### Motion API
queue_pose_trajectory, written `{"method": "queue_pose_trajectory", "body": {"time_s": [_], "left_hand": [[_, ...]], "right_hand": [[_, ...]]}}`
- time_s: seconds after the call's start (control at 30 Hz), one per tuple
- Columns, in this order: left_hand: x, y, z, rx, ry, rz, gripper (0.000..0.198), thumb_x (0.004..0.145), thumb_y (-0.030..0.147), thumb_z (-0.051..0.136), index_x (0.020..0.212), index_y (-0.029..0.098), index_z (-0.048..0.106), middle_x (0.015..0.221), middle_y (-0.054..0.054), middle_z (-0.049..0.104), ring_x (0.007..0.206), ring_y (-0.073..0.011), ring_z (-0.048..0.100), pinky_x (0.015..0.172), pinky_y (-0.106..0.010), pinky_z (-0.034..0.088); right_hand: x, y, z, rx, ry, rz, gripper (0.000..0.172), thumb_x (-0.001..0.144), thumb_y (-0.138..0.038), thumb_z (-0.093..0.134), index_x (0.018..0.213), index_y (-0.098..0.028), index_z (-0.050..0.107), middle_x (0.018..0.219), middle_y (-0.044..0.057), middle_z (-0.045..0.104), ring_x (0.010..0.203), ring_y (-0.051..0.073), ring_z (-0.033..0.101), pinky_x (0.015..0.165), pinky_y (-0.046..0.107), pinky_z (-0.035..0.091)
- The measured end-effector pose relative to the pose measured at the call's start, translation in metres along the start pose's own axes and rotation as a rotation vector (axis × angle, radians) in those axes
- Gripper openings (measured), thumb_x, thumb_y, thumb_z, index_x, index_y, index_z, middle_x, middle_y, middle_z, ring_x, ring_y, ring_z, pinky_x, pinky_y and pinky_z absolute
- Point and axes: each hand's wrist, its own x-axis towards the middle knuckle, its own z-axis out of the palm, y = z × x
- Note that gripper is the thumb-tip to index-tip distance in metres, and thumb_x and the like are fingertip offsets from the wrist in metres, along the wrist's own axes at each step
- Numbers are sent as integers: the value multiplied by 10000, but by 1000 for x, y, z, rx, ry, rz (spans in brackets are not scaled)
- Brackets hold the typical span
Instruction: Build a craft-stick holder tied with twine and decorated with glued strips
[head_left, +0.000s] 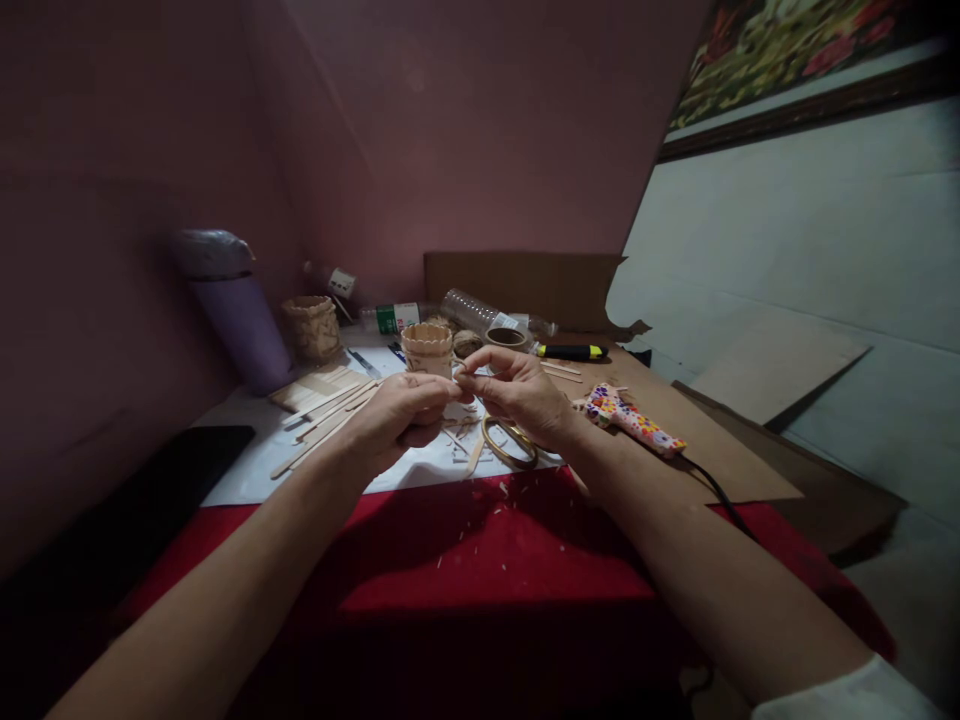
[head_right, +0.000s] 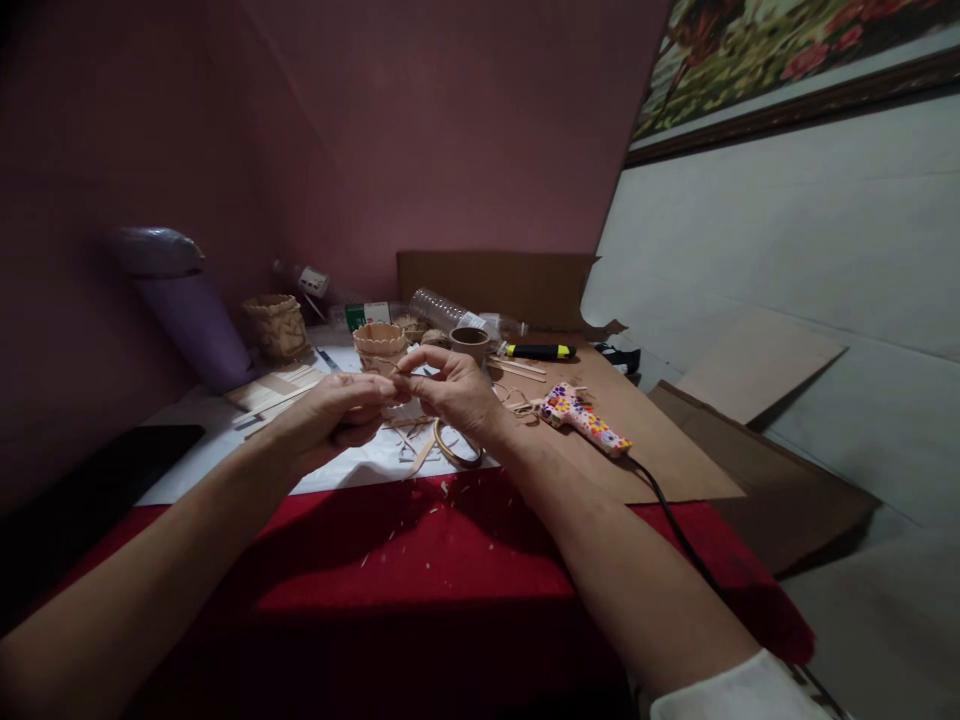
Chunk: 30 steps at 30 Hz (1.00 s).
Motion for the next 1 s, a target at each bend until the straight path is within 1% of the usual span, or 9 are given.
{"method": "queue_pose_trajectory", "body": {"time_s": [0.13,0.23,0.3,0.37,0.47,0.57,0.77,0.87,1.0], "left_hand": [[2,0,3,29,94,12,143,672,259,697,669,131,634,404,107,269,345,-19,169,341,-177,101],[3,2,8,145,180,84,154,641,259,707,658,124,634,415,83,391,350,-21,235,351,-177,157],[3,1,10,309,216,211,123,660,243,671,653,124,644,440,61,463,370,-34,296,367,-182,210],[3,-1,11,573,246,379,84,687,195,617,673,130,669,456,49,514,398,-48,350,396,-184,257],[2,-7,7,990,303,624,145,723,133,558,722,145,702,500,29,594,435,-58,422,448,-185,303],[2,-11,2,1214,316,751,179,778,147,535,769,154,714,580,-5,667,464,-73,497,484,-195,338],[1,-8,-2,1403,309,811,197,819,172,518,754,152,703,580,-21,675,460,-90,526,474,-206,323],[0,-6,-3,1518,286,814,238,847,199,487,736,155,693,591,-29,675,483,-107,544,491,-223,327],[0,-7,-5,1550,235,770,237,862,227,483,837,169,711,676,-47,708,556,-135,592,543,-247,367]], "right_hand": [[0,2,0,30,-12,-9,204,733,-326,699,758,-195,543,489,-86,441,363,29,249,352,182,150],[0,1,-2,51,5,87,105,836,-273,557,778,-193,519,432,-106,336,338,41,211,332,174,132],[0,1,-5,44,-12,183,134,875,-239,466,762,-185,514,413,-102,322,330,47,190,326,177,127],[-1,1,-7,24,-62,262,200,884,-235,448,702,-173,506,411,-93,327,333,43,174,328,182,116],[-1,1,-11,38,-117,334,278,880,-295,496,638,-159,506,425,-95,292,352,35,142,340,187,85],[-2,-1,-16,76,-172,353,254,838,-338,579,672,-148,547,446,-106,253,380,38,124,352,186,76],[-1,-3,-19,133,-217,403,360,737,-297,691,574,-181,391,478,-109,238,418,34,126,364,177,90],[-1,-1,-19,151,-222,426,357,722,-275,686,567,-186,376,472,-112,230,418,34,125,368,180,84],[-2,0,-17,130,-205,449,301,719,-227,636,551,-186,390,441,-113,241,400,33,127,371,190,88]]}}
